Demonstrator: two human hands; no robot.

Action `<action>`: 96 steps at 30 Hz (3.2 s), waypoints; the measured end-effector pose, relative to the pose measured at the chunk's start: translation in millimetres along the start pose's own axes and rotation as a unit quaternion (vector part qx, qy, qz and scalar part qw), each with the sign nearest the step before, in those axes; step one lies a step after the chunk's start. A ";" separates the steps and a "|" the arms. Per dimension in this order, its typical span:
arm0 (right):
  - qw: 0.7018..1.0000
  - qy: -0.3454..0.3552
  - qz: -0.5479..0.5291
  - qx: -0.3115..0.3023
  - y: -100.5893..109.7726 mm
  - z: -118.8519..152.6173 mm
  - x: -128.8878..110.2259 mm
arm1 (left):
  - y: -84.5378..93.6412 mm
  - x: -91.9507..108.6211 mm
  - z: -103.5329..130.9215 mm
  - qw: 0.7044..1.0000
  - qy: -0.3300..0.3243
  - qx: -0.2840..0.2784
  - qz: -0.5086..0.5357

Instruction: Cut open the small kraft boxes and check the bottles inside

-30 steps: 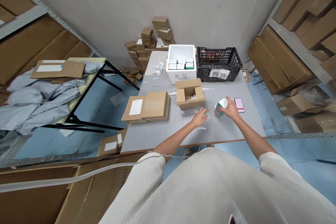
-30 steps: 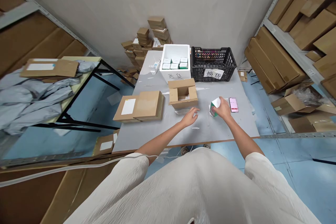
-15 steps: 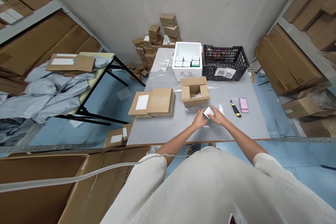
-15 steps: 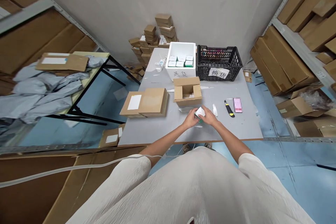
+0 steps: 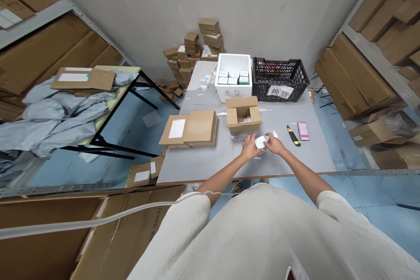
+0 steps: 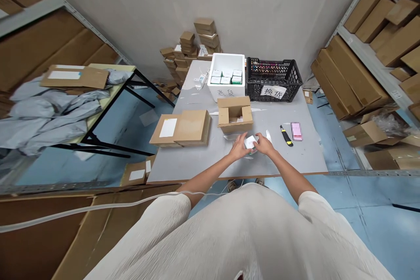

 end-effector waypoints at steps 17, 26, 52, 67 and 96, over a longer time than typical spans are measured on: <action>0.956 0.219 0.188 -0.060 1.7 19.9 -42.1 | 1.1 -9.5 9.2 0.993 -0.078 -0.075 0.040; 0.903 0.252 0.340 -0.071 -10.1 18.4 -66.6 | 3.0 -10.8 10.5 0.993 -0.074 -0.085 0.037; 0.994 0.048 0.024 0.096 22.3 -4.5 -19.6 | 5.4 -12.0 9.3 0.994 -0.074 -0.083 0.007; 0.989 0.093 0.078 0.090 -2.2 -1.7 -12.9 | -0.6 -17.6 1.8 0.986 -0.108 -0.077 -0.102; 0.992 0.094 -0.046 0.065 3.7 2.0 -4.4 | 5.6 31.6 -5.2 0.949 -0.214 -0.156 -0.170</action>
Point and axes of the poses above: each hand's wrist, its own z-axis away from the middle knuckle, its own y-axis out of the back of the hand, x = y × z, the point moved 8 cm from there along -z, towards the middle knuckle, and after that the axes turned 1 degree about -z, right-handed, at the moved point
